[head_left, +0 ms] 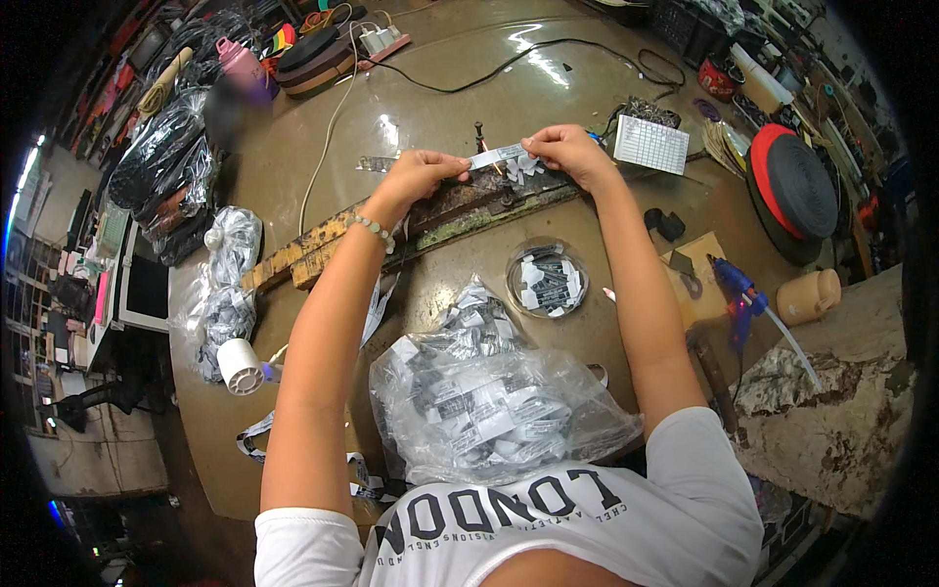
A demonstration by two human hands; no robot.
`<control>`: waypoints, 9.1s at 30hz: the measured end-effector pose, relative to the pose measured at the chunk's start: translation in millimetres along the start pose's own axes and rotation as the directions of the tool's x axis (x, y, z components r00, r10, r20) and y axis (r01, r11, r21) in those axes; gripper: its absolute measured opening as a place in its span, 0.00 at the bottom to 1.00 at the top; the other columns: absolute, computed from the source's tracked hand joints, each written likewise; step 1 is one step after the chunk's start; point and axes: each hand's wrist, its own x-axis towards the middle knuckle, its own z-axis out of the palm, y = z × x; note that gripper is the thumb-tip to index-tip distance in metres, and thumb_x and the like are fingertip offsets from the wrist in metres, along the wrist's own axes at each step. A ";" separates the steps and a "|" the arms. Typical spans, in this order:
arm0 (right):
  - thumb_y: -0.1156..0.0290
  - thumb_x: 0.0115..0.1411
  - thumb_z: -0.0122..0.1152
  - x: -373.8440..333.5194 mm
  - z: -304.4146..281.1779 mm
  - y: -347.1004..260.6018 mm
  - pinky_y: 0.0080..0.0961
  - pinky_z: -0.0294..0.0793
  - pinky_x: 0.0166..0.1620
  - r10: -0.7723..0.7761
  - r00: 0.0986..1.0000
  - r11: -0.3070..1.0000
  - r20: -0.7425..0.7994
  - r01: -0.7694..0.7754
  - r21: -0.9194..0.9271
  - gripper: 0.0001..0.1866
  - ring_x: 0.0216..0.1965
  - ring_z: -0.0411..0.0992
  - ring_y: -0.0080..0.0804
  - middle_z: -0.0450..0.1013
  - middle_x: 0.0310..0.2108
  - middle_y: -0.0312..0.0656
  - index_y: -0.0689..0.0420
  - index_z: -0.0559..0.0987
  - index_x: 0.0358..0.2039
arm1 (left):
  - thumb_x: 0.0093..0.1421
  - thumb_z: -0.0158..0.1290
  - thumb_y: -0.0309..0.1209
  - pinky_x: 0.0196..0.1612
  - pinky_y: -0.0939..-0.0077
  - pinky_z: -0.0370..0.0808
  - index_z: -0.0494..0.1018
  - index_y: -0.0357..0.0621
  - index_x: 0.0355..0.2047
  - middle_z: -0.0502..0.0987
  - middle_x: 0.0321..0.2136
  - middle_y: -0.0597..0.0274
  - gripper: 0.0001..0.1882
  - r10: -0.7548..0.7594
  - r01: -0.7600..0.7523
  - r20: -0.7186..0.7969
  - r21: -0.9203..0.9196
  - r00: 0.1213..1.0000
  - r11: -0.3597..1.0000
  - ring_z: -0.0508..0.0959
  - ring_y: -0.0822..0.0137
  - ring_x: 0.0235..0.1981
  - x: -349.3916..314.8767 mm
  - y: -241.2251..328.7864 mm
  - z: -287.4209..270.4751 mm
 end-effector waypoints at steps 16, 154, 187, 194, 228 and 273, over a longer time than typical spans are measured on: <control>0.71 0.57 0.52 -9.5 26.1 -18.8 0.10 0.51 0.12 0.077 0.997 0.867 0.029 -0.082 0.491 0.05 0.15 0.59 0.14 0.64 0.22 0.34 0.59 0.70 0.29 | 0.54 0.57 0.37 0.19 0.91 0.59 0.77 0.40 0.36 0.77 0.25 0.71 0.14 0.055 -0.056 -0.013 -0.210 0.998 0.976 0.62 0.83 0.15 -4.4 5.5 13.9; 0.66 0.52 0.61 -7.7 3.9 -2.4 0.15 0.42 0.14 0.125 0.992 0.990 0.001 -0.125 -0.067 0.07 0.11 0.50 0.11 0.59 0.12 0.24 0.53 0.73 0.23 | 0.53 0.56 0.36 0.21 0.89 0.58 0.78 0.41 0.31 0.77 0.22 0.72 0.11 0.006 -0.007 -0.031 -0.038 1.000 0.999 0.61 0.83 0.17 -7.0 -2.5 5.7; 0.62 0.51 0.62 -17.2 41.4 -30.1 0.11 0.51 0.16 -0.009 1.000 1.000 0.012 0.009 -0.018 0.11 0.15 0.57 0.11 0.66 0.17 0.26 0.57 0.77 0.28 | 0.55 0.55 0.39 0.25 0.90 0.58 0.76 0.43 0.36 0.77 0.27 0.73 0.14 0.080 -0.090 -0.051 -0.234 0.996 0.968 0.65 0.85 0.22 -7.5 -5.6 15.2; 0.64 0.52 0.62 -14.5 38.6 -24.5 0.12 0.50 0.17 -0.066 0.998 0.993 0.008 0.066 -0.102 0.12 0.15 0.56 0.11 0.67 0.18 0.26 0.59 0.78 0.31 | 0.54 0.56 0.37 0.23 0.90 0.60 0.77 0.40 0.35 0.78 0.26 0.70 0.13 0.048 -0.060 -0.061 -0.222 0.997 0.973 0.62 0.82 0.19 -7.3 -4.2 15.0; 0.64 0.50 0.65 -28.7 13.0 -53.7 0.12 0.48 0.18 -0.125 0.992 0.992 0.013 0.126 -0.013 0.10 0.15 0.56 0.10 0.65 0.16 0.25 0.57 0.77 0.25 | 0.54 0.57 0.35 0.21 0.90 0.58 0.76 0.37 0.35 0.77 0.24 0.70 0.14 0.125 -0.126 -0.015 -0.171 0.992 0.977 0.62 0.84 0.17 -26.9 23.3 -2.6; 0.63 0.52 0.62 -7.3 6.3 -6.3 0.14 0.51 0.17 0.059 0.991 0.998 -0.120 -0.062 -0.014 0.09 0.14 0.56 0.12 0.65 0.17 0.27 0.53 0.73 0.23 | 0.53 0.57 0.35 0.20 0.88 0.60 0.77 0.37 0.33 0.77 0.22 0.70 0.13 0.107 -0.114 -0.128 -0.049 0.986 0.992 0.62 0.83 0.16 -6.6 -12.8 3.4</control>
